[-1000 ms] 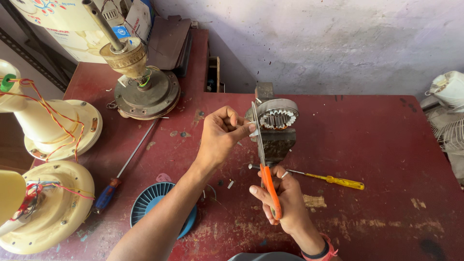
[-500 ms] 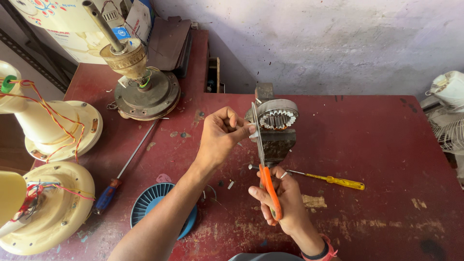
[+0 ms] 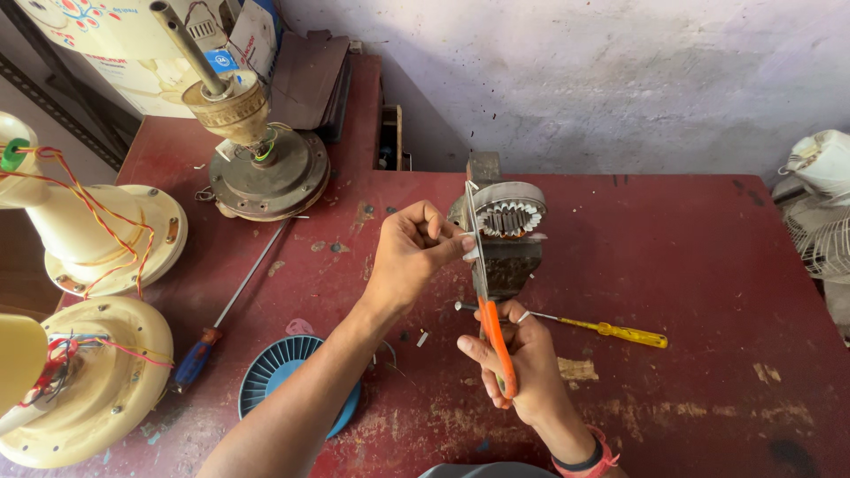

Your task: The person uses orange-handled scissors to cut small white plastic tubes and inserts them into the slots of a motor stator held in a bench vise. The person repeatedly cuts and inserts the tubes into different slots of the stator.

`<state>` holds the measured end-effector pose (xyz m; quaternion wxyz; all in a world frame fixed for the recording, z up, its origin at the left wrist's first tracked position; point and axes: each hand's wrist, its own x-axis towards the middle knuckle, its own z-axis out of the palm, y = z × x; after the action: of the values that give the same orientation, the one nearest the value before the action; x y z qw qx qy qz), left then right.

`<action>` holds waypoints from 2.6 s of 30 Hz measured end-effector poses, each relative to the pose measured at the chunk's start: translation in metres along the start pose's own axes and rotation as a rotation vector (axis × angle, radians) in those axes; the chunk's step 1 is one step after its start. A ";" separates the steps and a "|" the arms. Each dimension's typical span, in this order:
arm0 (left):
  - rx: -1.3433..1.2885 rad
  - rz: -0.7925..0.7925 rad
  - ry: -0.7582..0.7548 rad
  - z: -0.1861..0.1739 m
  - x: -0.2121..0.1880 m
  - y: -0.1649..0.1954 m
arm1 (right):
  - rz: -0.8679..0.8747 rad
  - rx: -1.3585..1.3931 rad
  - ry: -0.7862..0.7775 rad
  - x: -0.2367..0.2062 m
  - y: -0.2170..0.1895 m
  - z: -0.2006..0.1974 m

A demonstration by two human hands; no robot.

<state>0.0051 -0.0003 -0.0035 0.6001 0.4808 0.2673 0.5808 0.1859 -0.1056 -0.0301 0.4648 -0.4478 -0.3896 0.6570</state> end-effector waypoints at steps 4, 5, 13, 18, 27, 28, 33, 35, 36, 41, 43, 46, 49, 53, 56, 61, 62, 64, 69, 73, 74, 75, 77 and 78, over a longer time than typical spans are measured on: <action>-0.007 -0.030 0.039 -0.001 -0.001 0.002 | -0.041 0.036 0.001 0.001 0.003 0.002; -0.020 -0.042 0.052 -0.001 0.000 0.003 | -0.063 0.046 -0.001 0.002 0.003 0.001; 0.000 -0.138 0.057 -0.004 0.001 0.003 | -0.073 0.058 0.024 0.004 0.005 -0.005; -0.023 -0.029 0.042 -0.007 -0.001 0.000 | -0.061 0.061 0.016 0.002 0.006 0.000; -0.155 -0.164 0.064 -0.001 0.002 0.009 | 0.024 -0.024 0.000 0.002 -0.003 0.005; -0.110 -0.130 0.058 -0.002 0.002 0.009 | 0.018 -0.022 -0.001 0.002 -0.004 0.005; -0.046 -0.104 0.061 -0.004 0.002 0.004 | 0.011 -0.038 -0.003 0.004 -0.006 0.004; -0.097 -0.138 0.077 -0.005 0.002 0.004 | 0.027 -0.013 -0.005 0.004 -0.005 0.004; -0.123 -0.155 0.086 -0.005 0.002 0.004 | 0.035 -0.001 -0.006 0.004 -0.005 0.005; -0.176 -0.151 0.095 -0.006 0.002 0.006 | 0.030 0.014 -0.066 0.005 -0.003 0.002; -0.178 -0.162 0.098 -0.006 0.002 0.005 | 0.017 0.022 -0.090 0.005 -0.002 0.001; -0.172 -0.176 0.107 -0.006 0.003 0.004 | -0.008 0.025 -0.115 0.006 0.000 0.000; -0.162 -0.162 0.098 -0.005 0.003 0.003 | -0.011 0.028 -0.118 0.005 0.001 0.000; -0.127 -0.154 0.094 -0.003 0.002 0.002 | -0.020 0.008 -0.093 0.005 0.000 0.001; -0.073 -0.156 0.105 0.000 0.000 0.000 | -0.004 0.003 -0.056 0.005 -0.003 0.001; -0.005 -0.156 0.112 0.003 -0.001 0.000 | -0.006 0.009 -0.039 0.004 -0.004 0.003; -0.002 -0.152 0.109 0.003 -0.001 0.000 | -0.008 0.016 -0.043 0.004 -0.004 0.004; 0.008 -0.144 0.104 0.003 -0.001 0.000 | -0.006 0.020 -0.041 0.004 -0.004 0.004; 0.057 -0.146 0.108 0.005 -0.001 0.001 | -0.002 -0.002 -0.013 0.004 -0.002 0.004; 0.048 -0.138 0.110 0.005 -0.001 0.001 | -0.029 0.000 -0.013 0.004 -0.001 0.005; 0.043 -0.136 0.110 0.005 -0.001 0.001 | -0.026 -0.002 -0.010 0.004 -0.001 0.005; 0.039 -0.134 0.111 0.006 -0.002 0.001 | -0.024 -0.005 -0.007 0.004 0.000 0.005; 0.046 -0.138 0.116 0.005 -0.001 0.001 | -0.042 -0.005 -0.018 0.004 0.001 0.005; 0.050 -0.141 0.119 0.005 -0.001 0.001 | -0.051 -0.005 -0.023 0.004 0.001 0.004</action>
<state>0.0091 -0.0029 -0.0009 0.6104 0.4403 0.3497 0.5578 0.1808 -0.1022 -0.0306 0.4759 -0.4314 -0.4080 0.6488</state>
